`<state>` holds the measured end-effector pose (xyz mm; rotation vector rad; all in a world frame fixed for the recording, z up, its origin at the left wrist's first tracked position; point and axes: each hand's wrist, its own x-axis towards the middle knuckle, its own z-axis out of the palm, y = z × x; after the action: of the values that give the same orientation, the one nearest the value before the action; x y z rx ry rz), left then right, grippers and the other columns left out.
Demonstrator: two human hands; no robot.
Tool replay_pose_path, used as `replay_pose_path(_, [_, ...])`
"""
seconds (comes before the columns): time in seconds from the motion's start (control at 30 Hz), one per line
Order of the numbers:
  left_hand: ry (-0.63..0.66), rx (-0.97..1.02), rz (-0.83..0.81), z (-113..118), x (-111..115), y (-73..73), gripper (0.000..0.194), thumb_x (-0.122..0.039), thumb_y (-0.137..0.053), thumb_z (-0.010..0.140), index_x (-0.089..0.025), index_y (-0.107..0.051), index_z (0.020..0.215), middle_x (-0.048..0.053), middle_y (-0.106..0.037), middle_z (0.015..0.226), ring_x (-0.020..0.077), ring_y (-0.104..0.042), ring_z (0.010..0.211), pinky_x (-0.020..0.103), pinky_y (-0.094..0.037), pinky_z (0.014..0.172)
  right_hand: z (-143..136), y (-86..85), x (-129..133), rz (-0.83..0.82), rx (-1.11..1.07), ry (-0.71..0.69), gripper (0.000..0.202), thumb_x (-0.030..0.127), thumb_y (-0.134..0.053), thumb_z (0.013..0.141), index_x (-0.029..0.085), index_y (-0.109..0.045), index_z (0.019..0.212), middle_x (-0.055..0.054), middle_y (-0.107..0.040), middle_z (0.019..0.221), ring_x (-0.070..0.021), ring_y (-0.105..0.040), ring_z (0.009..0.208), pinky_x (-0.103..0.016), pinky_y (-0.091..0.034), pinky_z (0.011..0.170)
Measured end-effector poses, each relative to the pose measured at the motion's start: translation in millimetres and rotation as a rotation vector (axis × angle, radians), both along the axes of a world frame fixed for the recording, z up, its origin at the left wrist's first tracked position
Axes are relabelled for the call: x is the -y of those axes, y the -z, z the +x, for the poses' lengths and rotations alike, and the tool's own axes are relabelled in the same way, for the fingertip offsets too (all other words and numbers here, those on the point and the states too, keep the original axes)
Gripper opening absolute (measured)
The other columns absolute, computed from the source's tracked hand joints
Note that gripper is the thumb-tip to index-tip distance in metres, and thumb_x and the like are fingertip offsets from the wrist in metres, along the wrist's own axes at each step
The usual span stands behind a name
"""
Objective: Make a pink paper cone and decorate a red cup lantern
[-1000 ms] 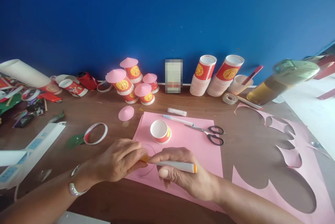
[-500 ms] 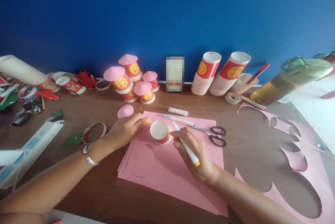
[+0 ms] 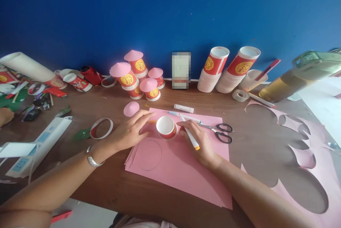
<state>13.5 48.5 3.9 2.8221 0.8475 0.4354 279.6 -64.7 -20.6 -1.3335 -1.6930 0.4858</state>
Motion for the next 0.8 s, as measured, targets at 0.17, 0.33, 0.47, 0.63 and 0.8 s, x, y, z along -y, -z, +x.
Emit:
replay_pose_path(0.17, [0.075, 0.259, -0.322, 19, 20, -0.7, 0.074, -0.037, -0.079, 0.084, -0.022, -0.041, 0.146, 0.017, -0.057, 0.142, 0.0304, -0.059, 0.131, 0.051, -0.053, 0.11, -3, 2.3, 0, -0.018, 0.053, -0.01, 0.019, 0.028, -0.053, 0.102, 0.022, -0.064, 0.117, -0.007, -0.069, 0.1, -0.0197, -0.067, 0.088, -0.034, -0.057, 0.08])
replay_pose_path(0.33, [0.069, 0.472, -0.54, 40, 28, 11.0, 0.082, -0.037, -0.084, 0.079, -0.02, -0.041, 0.146, 0.02, -0.053, 0.147, 0.0334, -0.053, 0.139, 0.056, -0.046, 0.116, -5, 4.4, -1, 0.024, 0.094, -0.014, 0.023, 0.025, -0.052, 0.101, 0.023, -0.062, 0.121, -0.007, -0.069, 0.1, -0.0197, -0.069, 0.09, -0.033, -0.058, 0.08])
replay_pose_path(0.47, [0.1, 0.609, -0.805, 53, 29, 14.5, 0.066, -0.038, -0.08, 0.083, -0.019, -0.05, 0.138, 0.018, -0.06, 0.141, 0.0311, -0.059, 0.132, 0.052, -0.047, 0.113, -5, 4.8, 0, 0.034, 0.117, -0.019, 0.026, 0.022, -0.049, 0.101, 0.023, -0.061, 0.123, -0.008, -0.071, 0.103, -0.021, -0.07, 0.095, -0.034, -0.058, 0.083])
replay_pose_path(0.63, [0.059, 0.774, -1.263, 57, 25, 18.3, 0.058, -0.046, -0.077, 0.085, -0.016, -0.056, 0.131, 0.016, -0.07, 0.123, 0.0286, -0.068, 0.113, 0.045, -0.056, 0.097, -5, 1.1, 3, 0.042, 0.076, 0.017, 0.021, 0.026, -0.053, 0.101, 0.022, -0.061, 0.12, -0.006, -0.069, 0.096, -0.0186, -0.069, 0.086, -0.033, -0.057, 0.079])
replay_pose_path(0.8, [-0.022, 0.863, -1.428, 55, 24, 25.3, 0.055, -0.048, -0.076, 0.085, -0.016, -0.058, 0.127, 0.013, -0.07, 0.117, 0.0237, -0.068, 0.104, 0.037, -0.056, 0.088, -4, 2.0, 5, 0.089, 0.092, 0.02, 0.016, 0.028, -0.052, 0.102, 0.023, -0.059, 0.116, -0.003, -0.067, 0.087, -0.017, -0.066, 0.078, -0.031, -0.056, 0.074])
